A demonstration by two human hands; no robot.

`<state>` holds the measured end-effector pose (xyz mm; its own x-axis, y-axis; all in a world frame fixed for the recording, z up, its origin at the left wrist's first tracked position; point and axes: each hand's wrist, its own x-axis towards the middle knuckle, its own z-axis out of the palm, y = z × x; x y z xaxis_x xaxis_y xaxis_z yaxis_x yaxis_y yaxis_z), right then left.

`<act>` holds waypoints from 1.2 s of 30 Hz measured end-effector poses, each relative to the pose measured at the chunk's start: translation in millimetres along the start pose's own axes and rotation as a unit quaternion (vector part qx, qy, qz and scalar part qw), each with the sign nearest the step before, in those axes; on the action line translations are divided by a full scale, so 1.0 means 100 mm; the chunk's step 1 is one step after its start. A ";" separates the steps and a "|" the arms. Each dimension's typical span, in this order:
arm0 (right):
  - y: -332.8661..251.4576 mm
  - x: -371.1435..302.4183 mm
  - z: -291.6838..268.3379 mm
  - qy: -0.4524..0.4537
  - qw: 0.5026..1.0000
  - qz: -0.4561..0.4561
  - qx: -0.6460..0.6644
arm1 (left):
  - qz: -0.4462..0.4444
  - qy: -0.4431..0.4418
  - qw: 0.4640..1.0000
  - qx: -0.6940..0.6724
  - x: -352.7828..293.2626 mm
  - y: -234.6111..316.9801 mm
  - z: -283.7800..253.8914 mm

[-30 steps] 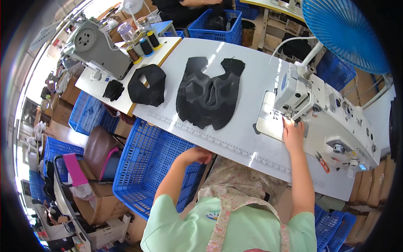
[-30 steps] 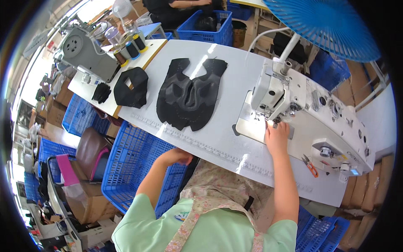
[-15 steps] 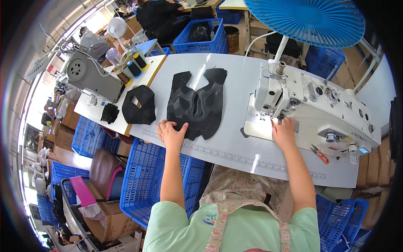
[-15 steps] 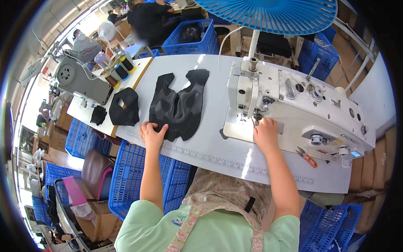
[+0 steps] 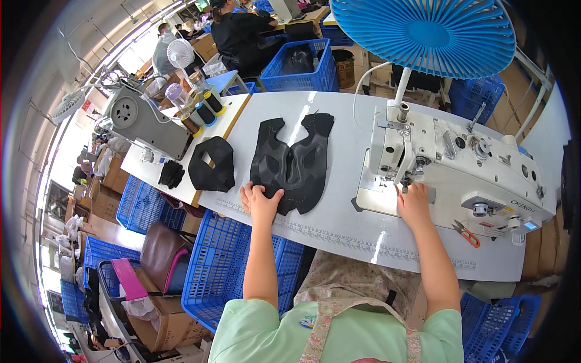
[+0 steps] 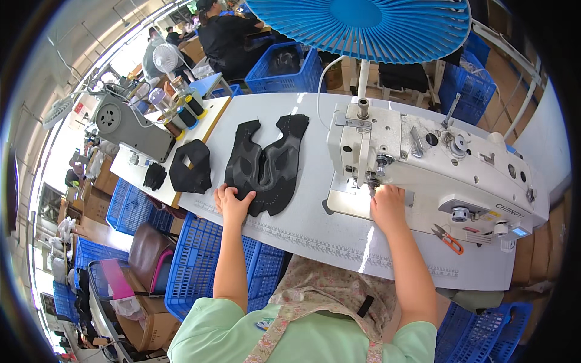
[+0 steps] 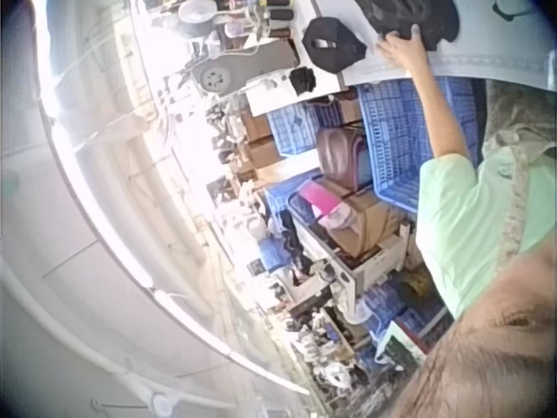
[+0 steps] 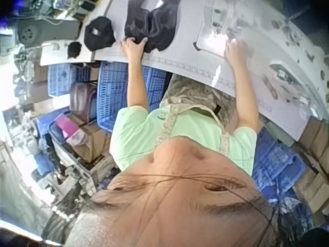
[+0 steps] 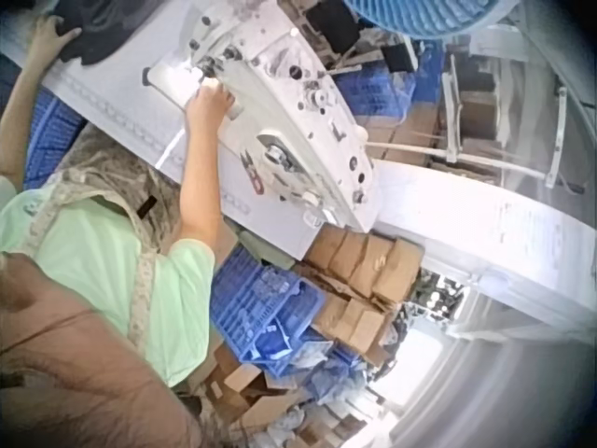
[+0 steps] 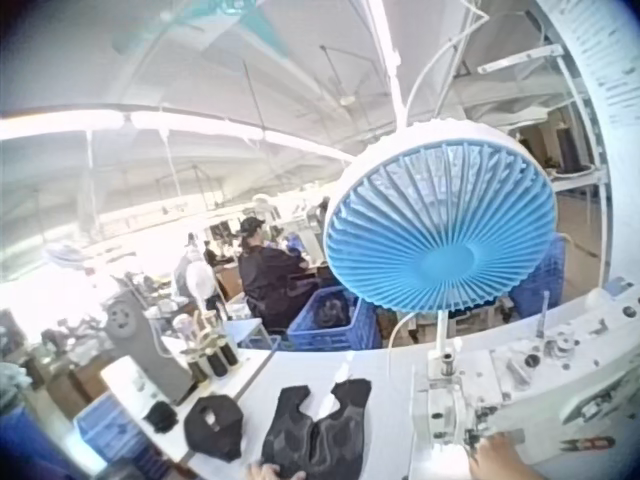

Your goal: The person carries shoe fabric pieces to a workstation, places them on the table, and stitches them using a sewing machine. They then carry a piece to another machine table, pick up another piece, return to the workstation, and stitch pieces using the sewing machine.

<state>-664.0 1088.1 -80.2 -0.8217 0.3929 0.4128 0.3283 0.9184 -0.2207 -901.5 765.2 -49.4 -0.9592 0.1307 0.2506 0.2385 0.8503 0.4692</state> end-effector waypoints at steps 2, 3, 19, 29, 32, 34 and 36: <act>0.00 -0.03 -0.01 -0.009 1.000 0.006 0.000 | 0.048 0.034 0.997 0.045 -0.01 0.09 -0.03; -0.01 -0.01 -0.03 -0.006 1.000 0.005 0.010 | 0.052 0.033 0.997 0.046 0.03 0.14 -0.07; -0.01 0.06 -0.03 0.065 0.996 0.006 0.063 | -0.038 -0.278 0.673 -0.684 0.72 2.00 0.98; 0.37 0.20 0.17 0.000 0.994 0.094 0.063 | 0.011 -0.506 0.620 -0.600 0.18 2.41 1.21; 0.39 0.27 0.25 -0.030 0.995 0.086 0.031 | 0.128 -0.446 0.717 -0.521 0.31 2.24 1.37; 0.29 0.35 0.18 -0.029 0.997 0.068 0.020 | 0.241 -0.368 0.791 -0.426 0.47 2.03 1.58; 0.24 0.39 0.13 -0.068 0.994 0.079 0.041 | 0.352 -0.281 0.834 -0.318 0.56 1.95 1.68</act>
<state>-694.5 1124.7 -80.3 -0.8202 0.5169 0.2453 0.4237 0.8368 -0.3468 -933.7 1024.1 -85.9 -0.4248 0.8540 0.3003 0.6335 0.0435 0.7725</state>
